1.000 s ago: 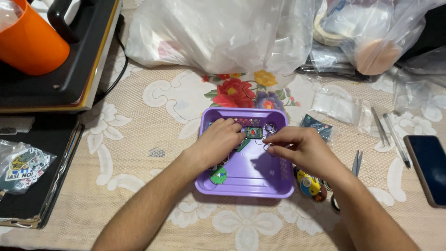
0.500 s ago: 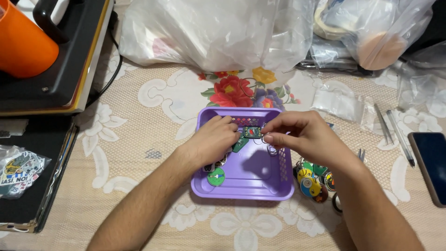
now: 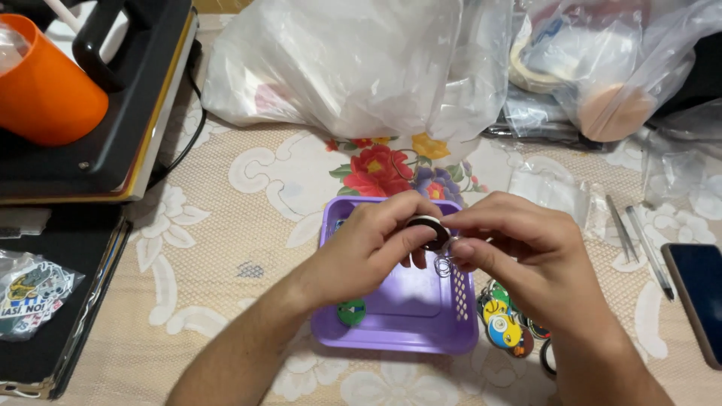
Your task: The person assembles keychains by attaching metal rings to small circular badges. They pick badges from a purple basket, open the rings, and connect them to the badges, then place the finished keychains on the table.
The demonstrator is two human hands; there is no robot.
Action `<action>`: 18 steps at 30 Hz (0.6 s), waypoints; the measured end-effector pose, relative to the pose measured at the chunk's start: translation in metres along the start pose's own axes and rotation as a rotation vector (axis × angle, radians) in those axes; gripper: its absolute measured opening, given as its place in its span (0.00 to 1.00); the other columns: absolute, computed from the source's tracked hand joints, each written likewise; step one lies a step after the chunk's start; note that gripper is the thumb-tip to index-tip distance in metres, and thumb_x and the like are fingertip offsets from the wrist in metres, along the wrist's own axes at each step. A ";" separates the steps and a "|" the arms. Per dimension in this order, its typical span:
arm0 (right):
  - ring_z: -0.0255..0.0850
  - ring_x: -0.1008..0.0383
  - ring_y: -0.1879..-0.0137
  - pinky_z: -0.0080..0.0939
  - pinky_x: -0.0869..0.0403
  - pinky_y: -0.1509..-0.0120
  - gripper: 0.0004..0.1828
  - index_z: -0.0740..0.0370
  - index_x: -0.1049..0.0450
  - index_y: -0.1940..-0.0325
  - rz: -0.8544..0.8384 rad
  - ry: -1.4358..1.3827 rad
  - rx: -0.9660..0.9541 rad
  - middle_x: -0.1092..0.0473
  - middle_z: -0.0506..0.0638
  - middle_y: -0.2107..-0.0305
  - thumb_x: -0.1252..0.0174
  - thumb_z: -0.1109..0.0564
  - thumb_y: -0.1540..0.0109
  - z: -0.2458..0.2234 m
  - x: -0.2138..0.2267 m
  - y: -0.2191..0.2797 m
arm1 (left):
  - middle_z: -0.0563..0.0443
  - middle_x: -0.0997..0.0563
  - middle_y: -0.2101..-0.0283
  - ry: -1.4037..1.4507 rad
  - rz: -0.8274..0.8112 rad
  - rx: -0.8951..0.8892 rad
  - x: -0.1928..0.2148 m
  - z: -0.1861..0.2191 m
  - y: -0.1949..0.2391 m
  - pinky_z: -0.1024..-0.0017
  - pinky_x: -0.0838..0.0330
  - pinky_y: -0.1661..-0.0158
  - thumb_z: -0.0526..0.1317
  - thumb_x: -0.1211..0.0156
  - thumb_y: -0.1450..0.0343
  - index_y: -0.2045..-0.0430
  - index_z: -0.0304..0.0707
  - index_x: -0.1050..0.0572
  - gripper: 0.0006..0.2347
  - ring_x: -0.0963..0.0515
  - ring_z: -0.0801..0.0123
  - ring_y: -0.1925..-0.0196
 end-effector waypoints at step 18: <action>0.42 0.23 0.61 0.34 0.18 0.60 0.07 0.68 0.23 0.61 0.265 -0.388 -0.091 0.26 0.58 0.66 0.36 0.65 0.43 0.020 0.012 0.019 | 0.60 0.24 0.72 0.456 0.452 0.011 0.003 0.020 0.012 0.84 0.36 0.71 0.37 0.32 0.33 0.71 0.44 0.33 0.11 0.29 0.85 0.71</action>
Point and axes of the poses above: each hand's wrist, its own y-axis away from the middle knuckle, its own x-axis out of the back of the hand, z = x × y, the point moved 7 cm from there along -y, towards the middle knuckle
